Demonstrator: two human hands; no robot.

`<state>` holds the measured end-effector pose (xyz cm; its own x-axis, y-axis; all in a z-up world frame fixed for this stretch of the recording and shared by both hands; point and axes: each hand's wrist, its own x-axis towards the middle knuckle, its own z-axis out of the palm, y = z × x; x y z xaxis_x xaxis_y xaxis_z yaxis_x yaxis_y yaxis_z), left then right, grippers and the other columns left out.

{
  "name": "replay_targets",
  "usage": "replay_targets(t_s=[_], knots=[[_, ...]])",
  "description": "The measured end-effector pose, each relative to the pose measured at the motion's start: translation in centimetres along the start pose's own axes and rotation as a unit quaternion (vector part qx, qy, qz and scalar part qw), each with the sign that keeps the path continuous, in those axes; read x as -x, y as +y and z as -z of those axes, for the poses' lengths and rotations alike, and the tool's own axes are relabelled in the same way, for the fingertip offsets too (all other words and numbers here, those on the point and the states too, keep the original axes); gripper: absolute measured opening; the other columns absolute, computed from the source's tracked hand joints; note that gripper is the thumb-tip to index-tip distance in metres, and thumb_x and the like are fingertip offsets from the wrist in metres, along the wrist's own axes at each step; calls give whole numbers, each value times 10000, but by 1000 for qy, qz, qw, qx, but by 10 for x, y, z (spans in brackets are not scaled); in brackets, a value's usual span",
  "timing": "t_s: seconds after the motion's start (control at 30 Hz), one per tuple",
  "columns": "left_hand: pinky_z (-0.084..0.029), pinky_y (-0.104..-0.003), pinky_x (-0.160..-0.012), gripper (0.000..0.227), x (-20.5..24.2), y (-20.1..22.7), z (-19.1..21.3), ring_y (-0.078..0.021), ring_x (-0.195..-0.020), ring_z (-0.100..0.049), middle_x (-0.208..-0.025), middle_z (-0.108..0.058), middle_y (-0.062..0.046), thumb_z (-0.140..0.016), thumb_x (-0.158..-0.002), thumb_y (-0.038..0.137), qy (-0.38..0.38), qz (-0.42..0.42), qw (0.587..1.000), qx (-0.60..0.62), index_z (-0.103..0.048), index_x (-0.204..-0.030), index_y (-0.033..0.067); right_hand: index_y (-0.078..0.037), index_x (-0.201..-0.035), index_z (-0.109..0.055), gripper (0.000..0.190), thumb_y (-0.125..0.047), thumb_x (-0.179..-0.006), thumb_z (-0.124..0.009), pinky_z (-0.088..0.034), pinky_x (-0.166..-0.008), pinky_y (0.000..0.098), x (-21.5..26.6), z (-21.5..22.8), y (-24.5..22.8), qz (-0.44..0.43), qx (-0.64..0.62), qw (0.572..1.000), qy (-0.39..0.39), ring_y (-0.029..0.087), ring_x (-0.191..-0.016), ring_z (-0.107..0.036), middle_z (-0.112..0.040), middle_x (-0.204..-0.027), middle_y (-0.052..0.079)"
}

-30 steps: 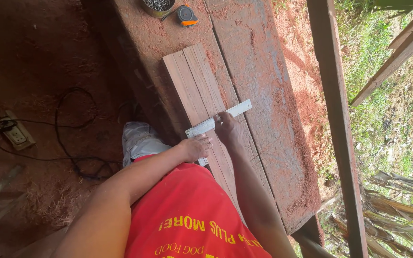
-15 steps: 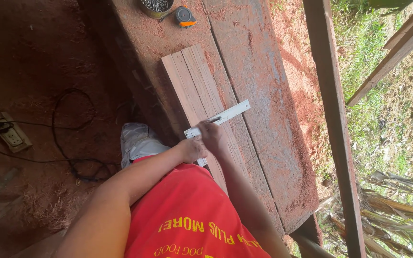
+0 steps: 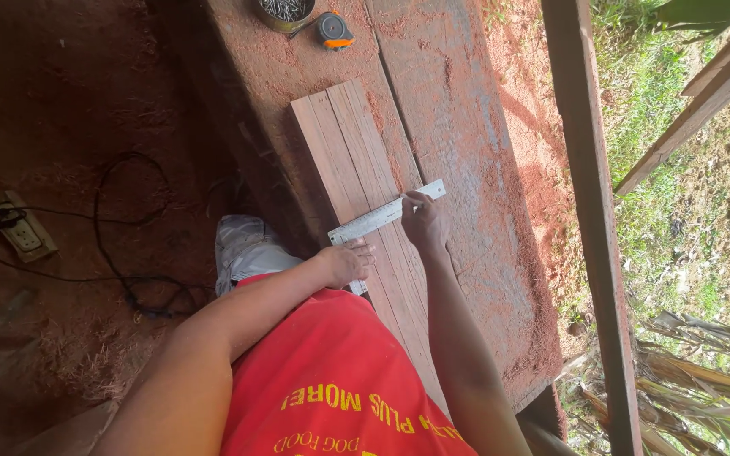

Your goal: The person measures a wooden plank with a tape measure and marks it with a pen. They then use a try square to draw straight lines across the plank. The person repeats this process on a smaller piece of wood, aligning the square and marking the cut lines.

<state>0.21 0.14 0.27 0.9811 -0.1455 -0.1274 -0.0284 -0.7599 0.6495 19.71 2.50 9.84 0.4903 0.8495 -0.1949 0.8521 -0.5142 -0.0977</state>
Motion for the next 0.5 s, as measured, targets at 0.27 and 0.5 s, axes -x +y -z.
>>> replay_targets(t_s=[0.27,0.5], knots=[[-126,-456,-1261,387,-2,-2,-7,-263,-1568,-184,-1651,-328,-39,-599,-922,226,30,-3,999,-14,-661,-1303,242,-123,-1153,-718,279,-320,-977,-629,-546,-787,476,33,1,-41,48,61,996,-54,351,-899,-729,-741,-1092,131],[-364,-424,-1156,453,-10,-9,-40,-277,-1297,-565,-1396,-609,-73,-555,-909,151,150,7,984,97,-669,-1323,297,-131,-1122,-729,212,-232,-979,-611,-531,-757,467,75,-20,-78,129,49,988,-68,308,-757,-734,-761,-979,122]])
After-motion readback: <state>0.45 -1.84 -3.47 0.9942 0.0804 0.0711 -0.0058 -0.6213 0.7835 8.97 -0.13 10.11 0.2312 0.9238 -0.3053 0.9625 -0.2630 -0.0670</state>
